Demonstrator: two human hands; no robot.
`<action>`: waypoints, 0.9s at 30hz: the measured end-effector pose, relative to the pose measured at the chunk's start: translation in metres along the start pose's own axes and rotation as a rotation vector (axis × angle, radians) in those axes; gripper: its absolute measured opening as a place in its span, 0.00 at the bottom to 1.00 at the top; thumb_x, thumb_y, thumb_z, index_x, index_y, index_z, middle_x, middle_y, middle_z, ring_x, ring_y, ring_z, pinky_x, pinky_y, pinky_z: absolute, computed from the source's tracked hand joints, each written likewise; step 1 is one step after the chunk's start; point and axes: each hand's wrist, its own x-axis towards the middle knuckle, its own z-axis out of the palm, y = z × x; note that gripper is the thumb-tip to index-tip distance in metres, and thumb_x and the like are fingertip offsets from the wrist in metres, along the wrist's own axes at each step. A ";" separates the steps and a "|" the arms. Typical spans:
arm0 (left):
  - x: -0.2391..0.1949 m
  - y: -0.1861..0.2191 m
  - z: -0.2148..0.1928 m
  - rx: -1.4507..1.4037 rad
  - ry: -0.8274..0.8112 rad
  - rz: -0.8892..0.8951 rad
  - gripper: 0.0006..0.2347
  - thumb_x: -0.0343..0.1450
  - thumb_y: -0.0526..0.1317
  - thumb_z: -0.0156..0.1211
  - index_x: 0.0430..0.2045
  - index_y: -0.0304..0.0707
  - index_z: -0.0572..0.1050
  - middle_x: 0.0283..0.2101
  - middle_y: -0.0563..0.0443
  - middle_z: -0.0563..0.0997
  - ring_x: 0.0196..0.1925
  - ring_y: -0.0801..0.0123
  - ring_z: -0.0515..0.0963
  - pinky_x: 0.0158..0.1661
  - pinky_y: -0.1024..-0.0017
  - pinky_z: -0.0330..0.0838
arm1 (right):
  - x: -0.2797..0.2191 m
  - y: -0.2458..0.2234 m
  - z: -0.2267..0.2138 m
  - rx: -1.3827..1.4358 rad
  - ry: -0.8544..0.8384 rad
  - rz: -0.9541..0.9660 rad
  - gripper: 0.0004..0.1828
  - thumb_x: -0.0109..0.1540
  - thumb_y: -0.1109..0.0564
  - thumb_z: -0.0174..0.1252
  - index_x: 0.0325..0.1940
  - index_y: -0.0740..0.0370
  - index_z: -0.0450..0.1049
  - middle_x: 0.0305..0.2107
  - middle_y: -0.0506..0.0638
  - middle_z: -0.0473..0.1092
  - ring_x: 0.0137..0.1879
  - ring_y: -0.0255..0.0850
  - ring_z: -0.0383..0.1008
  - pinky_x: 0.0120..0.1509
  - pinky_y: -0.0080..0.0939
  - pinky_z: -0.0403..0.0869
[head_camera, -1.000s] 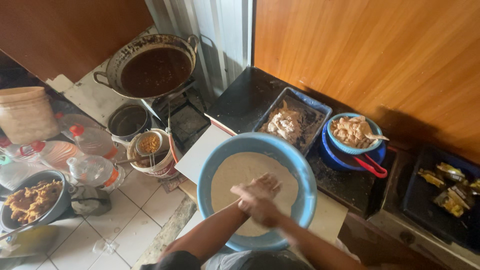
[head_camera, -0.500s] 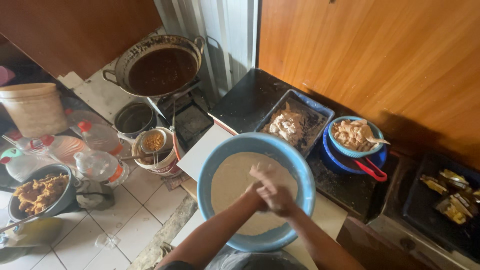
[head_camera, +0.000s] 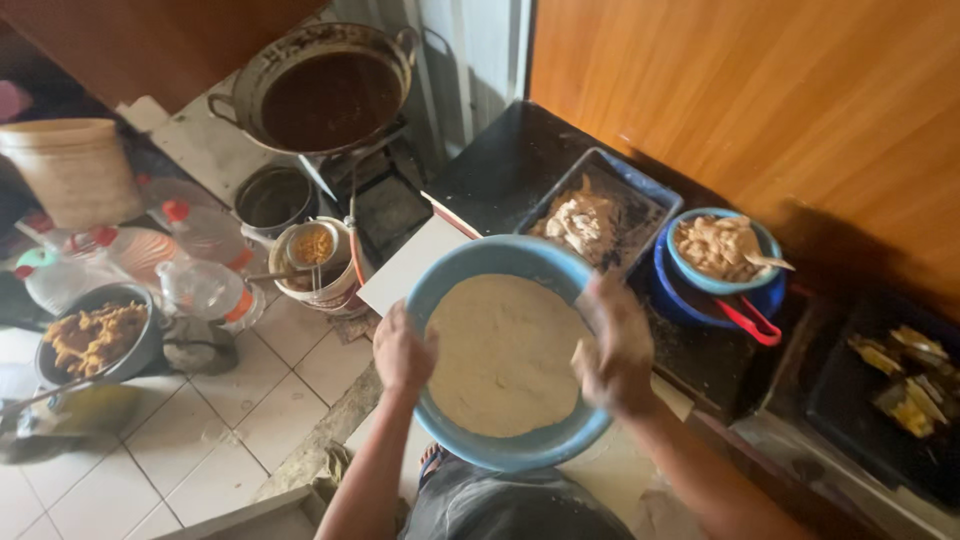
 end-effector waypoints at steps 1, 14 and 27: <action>0.000 -0.016 0.004 -0.077 -0.033 -0.126 0.31 0.67 0.47 0.63 0.66 0.39 0.61 0.64 0.36 0.68 0.64 0.44 0.70 0.59 0.52 0.66 | -0.004 -0.005 -0.004 -0.101 -0.206 -0.165 0.40 0.65 0.34 0.49 0.72 0.64 0.61 0.68 0.62 0.60 0.74 0.59 0.61 0.78 0.55 0.56; -0.018 -0.057 0.053 -0.543 0.122 -0.347 0.15 0.70 0.40 0.59 0.49 0.34 0.76 0.41 0.34 0.83 0.44 0.45 0.84 0.46 0.56 0.75 | -0.081 0.035 0.065 -0.369 -1.452 0.362 0.29 0.69 0.32 0.42 0.68 0.45 0.66 0.52 0.54 0.74 0.62 0.51 0.71 0.74 0.58 0.59; -0.023 -0.049 0.039 -0.541 -0.098 -0.387 0.16 0.75 0.42 0.53 0.54 0.36 0.66 0.41 0.30 0.80 0.43 0.36 0.80 0.43 0.49 0.72 | -0.118 0.076 0.237 0.079 -0.753 0.566 0.21 0.59 0.58 0.58 0.57 0.52 0.75 0.42 0.52 0.80 0.49 0.53 0.80 0.53 0.54 0.76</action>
